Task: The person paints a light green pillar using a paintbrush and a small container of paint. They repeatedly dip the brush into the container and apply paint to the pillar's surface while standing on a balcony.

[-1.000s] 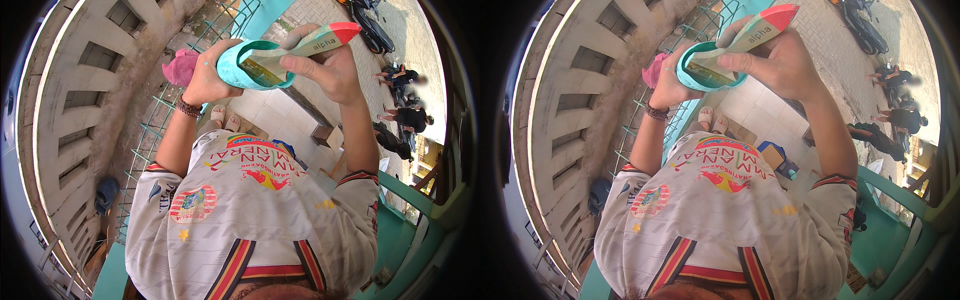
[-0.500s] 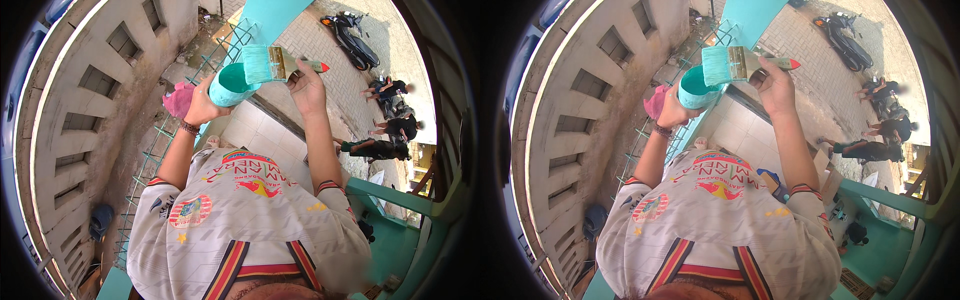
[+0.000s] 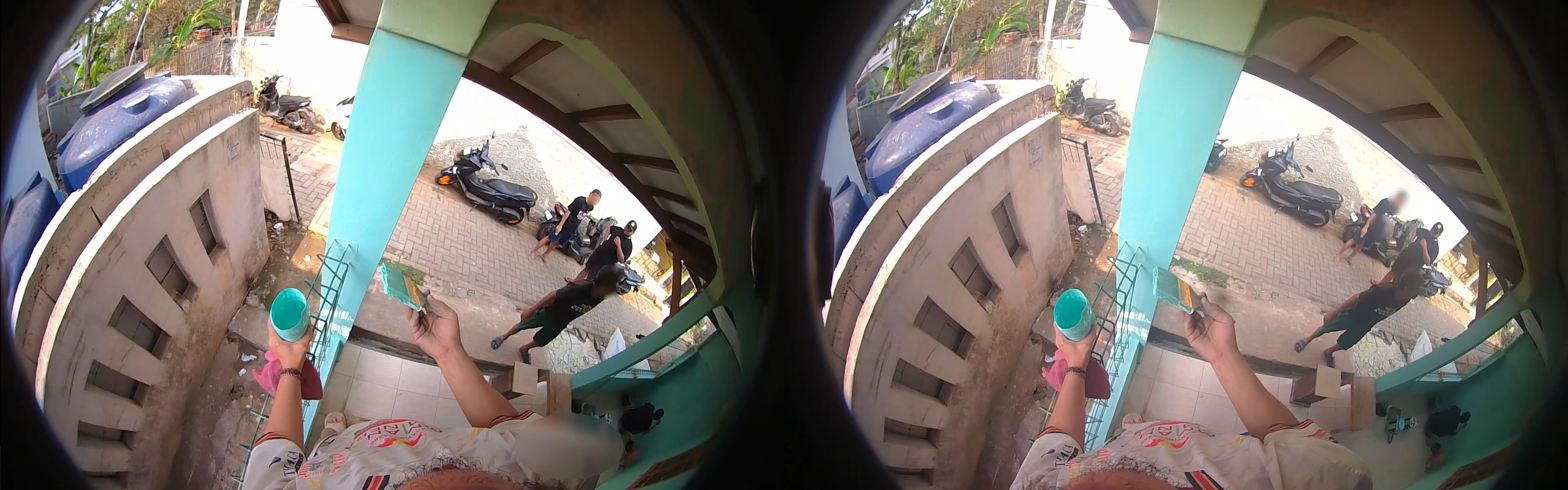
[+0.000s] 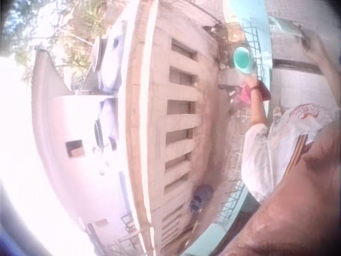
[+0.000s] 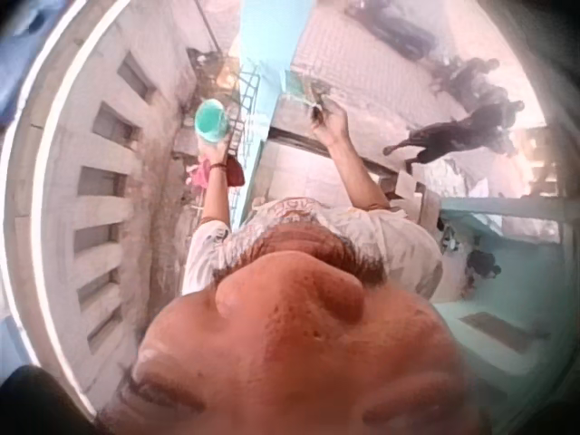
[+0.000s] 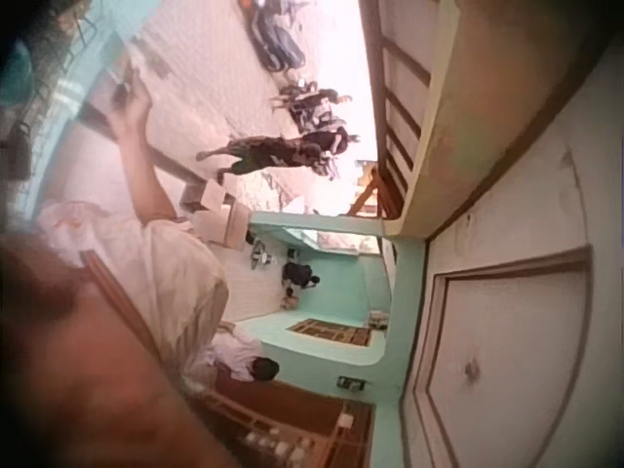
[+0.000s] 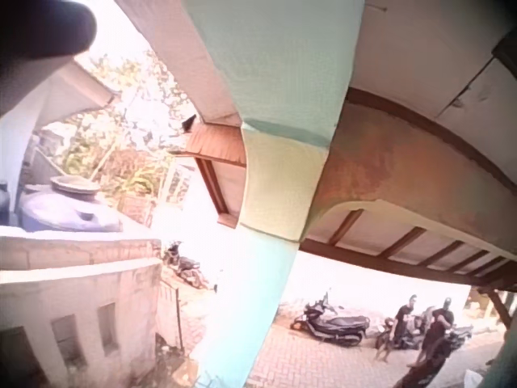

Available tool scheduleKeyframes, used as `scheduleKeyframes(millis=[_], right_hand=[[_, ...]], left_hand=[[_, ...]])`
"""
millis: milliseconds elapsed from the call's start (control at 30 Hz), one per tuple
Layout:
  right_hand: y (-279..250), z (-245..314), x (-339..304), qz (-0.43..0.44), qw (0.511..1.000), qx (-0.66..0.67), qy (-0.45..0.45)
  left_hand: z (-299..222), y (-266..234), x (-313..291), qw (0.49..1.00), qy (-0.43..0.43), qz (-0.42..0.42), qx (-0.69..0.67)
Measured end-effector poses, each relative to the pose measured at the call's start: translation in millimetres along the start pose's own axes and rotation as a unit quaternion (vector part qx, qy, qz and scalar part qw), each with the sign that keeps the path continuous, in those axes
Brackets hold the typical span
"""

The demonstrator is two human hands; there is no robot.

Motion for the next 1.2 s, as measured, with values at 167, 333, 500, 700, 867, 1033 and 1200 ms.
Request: scheduleKeyframes(millis=[167, 333, 500, 700, 867, 1033, 1200], right_hand=[[5.6, 15.9, 0.3, -0.037, 0.998, -0.054, -0.014], [30.5, 48.6, -7.5, -0.057, 0.985, -0.123, -0.107], [67.5, 90.6, -4.6, -0.008, 0.952, -0.233, -0.2], [162.5, 145.7, -1.0, 0.027, 0.821, -0.427, -0.379], [285.7, 169.2, -29.9, 0.037, 0.321, -0.672, -0.667], [377.6, 126.2, -35.1, 0.053, -0.119, -0.628, -0.767], [439.6, 133.9, 0.2, -0.005, -0.286, -0.5, -0.818]], left_hand=[[32.5, -5.5, 4.0, 0.997, 0.024, -0.073, 0.0], [34.4, -16.2, 1.2, 0.986, 0.028, -0.145, 0.077], [44.5, -20.5, 10.0, 0.985, 0.025, -0.163, 0.05], [44.2, -26.2, 13.1, 0.975, 0.014, -0.22, 0.039], [38.9, -18.0, 9.1, 0.968, 0.04, -0.227, 0.098], [44.5, -18.6, 8.2, 0.974, 0.059, -0.192, 0.11], [43.6, -15.8, 11.9, 0.97, 0.074, -0.189, 0.13]])
Point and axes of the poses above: each hand's wrist, its own x-axis towards the middle knuckle, its own y-axis out of the palm, z = x × y, the point moved 8 cm from there along x, towards the middle knuckle, and after that the axes turned 15 degrees about -x, right-handed, at the moved point
